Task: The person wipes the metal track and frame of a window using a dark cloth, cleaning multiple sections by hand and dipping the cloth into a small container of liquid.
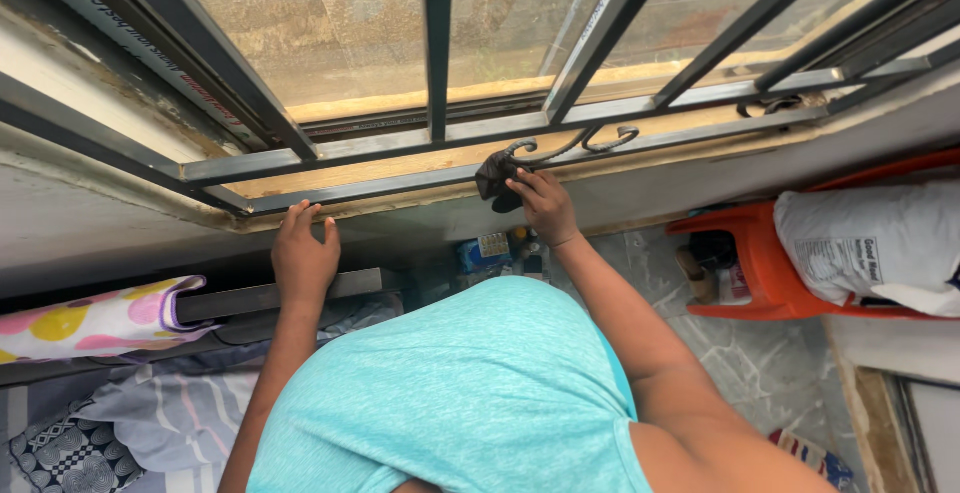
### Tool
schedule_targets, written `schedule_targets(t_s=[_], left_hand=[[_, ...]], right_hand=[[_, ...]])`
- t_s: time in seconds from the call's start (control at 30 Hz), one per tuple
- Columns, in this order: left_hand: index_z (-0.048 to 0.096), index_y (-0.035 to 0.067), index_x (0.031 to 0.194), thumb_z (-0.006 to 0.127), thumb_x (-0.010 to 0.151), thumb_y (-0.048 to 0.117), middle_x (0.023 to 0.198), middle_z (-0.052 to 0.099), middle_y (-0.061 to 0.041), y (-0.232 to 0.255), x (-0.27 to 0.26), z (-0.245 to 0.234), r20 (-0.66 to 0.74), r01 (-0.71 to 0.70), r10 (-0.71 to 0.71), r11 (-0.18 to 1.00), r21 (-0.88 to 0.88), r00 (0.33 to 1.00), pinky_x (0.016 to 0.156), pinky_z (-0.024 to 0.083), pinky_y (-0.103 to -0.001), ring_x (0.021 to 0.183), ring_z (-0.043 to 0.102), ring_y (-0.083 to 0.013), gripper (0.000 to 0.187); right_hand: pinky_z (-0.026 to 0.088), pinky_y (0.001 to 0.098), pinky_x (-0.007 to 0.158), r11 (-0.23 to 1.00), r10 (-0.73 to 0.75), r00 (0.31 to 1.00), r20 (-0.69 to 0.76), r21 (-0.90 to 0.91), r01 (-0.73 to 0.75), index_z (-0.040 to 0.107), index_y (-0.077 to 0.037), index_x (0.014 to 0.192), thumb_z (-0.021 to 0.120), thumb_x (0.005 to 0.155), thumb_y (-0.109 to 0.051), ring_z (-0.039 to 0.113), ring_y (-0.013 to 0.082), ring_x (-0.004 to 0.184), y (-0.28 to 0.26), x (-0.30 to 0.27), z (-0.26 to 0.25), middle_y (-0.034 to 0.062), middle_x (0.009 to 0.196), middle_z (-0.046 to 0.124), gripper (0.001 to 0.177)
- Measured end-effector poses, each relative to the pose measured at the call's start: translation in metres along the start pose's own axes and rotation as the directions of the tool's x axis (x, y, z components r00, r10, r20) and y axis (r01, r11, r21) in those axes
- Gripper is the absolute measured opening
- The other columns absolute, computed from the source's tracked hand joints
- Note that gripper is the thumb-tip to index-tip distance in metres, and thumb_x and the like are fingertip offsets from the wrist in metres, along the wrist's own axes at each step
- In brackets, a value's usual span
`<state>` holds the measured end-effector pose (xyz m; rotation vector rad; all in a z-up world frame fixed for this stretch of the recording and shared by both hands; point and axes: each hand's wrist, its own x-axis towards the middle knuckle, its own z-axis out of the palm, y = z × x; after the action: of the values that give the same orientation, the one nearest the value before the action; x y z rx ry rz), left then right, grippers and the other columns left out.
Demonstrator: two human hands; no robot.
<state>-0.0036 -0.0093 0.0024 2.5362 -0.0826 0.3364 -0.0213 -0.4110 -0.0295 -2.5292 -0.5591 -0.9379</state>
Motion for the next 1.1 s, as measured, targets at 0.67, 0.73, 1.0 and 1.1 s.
schedule_targets(t_s=[0.67, 0.73, 1.0, 1.1], left_hand=[[0.072, 0.004, 0.117, 0.068, 0.098, 0.023, 0.134, 0.067, -0.016, 0.005, -0.002, 0.008, -0.05, 0.007, -0.006, 0.999, 0.033, 0.999, 0.108, 0.047, -0.046, 0.128, 0.06, -0.0351, 0.027], [0.073, 0.004, 0.115, 0.069, 0.097, 0.021, 0.131, 0.069, -0.017, 0.006, -0.001, 0.01, -0.076, -0.034, 0.038, 0.998, 0.049, 0.996, 0.108, 0.047, -0.046, 0.127, 0.061, -0.0357, 0.025], [0.075, 0.003, 0.11, 0.071, 0.095, 0.016, 0.123, 0.071, -0.017, 0.006, -0.005, 0.01, -0.168, -0.082, 0.09, 0.995, 0.053, 0.982, 0.104, 0.05, -0.045, 0.121, 0.065, -0.0356, 0.02], [0.074, 0.003, 0.109, 0.071, 0.096, 0.016, 0.123, 0.071, -0.017, 0.006, -0.007, 0.011, -0.174, -0.065, 0.07, 0.997, 0.037, 0.982, 0.103, 0.051, -0.045, 0.119, 0.065, -0.0351, 0.019]], right_hand=[[0.055, 0.038, 0.1, 0.895, 0.428, 0.896, -0.12, 0.198, -0.401, 0.074, -0.004, 0.123, 0.077, 0.095, -0.012, 0.067, 0.0303, 0.119, 0.007, -0.002, 0.029, 0.0127, 0.127, 0.065, 0.029], [0.056, 0.0359, 0.096, 0.849, 0.5, 0.849, -0.171, 0.29, -0.441, 0.076, -0.004, 0.118, 0.078, 0.094, -0.013, 0.07, 0.0276, 0.111, 0.0, 0.002, 0.035, 0.0119, 0.117, 0.069, 0.025], [0.052, 0.0284, 0.093, 0.083, 0.899, 0.42, 0.126, 0.891, -0.447, 0.074, 0.0, 0.104, 0.081, 0.09, -0.013, 0.067, 0.0155, 0.1, -0.026, 0.034, 0.032, 0.009, 0.106, 0.074, 0.021], [0.052, 0.0276, 0.093, 0.106, 0.796, 0.56, 0.23, 0.858, -0.503, 0.063, -0.005, 0.109, 0.08, 0.087, -0.016, 0.063, 0.0133, 0.103, -0.025, 0.029, 0.011, 0.0019, 0.105, 0.067, 0.03]])
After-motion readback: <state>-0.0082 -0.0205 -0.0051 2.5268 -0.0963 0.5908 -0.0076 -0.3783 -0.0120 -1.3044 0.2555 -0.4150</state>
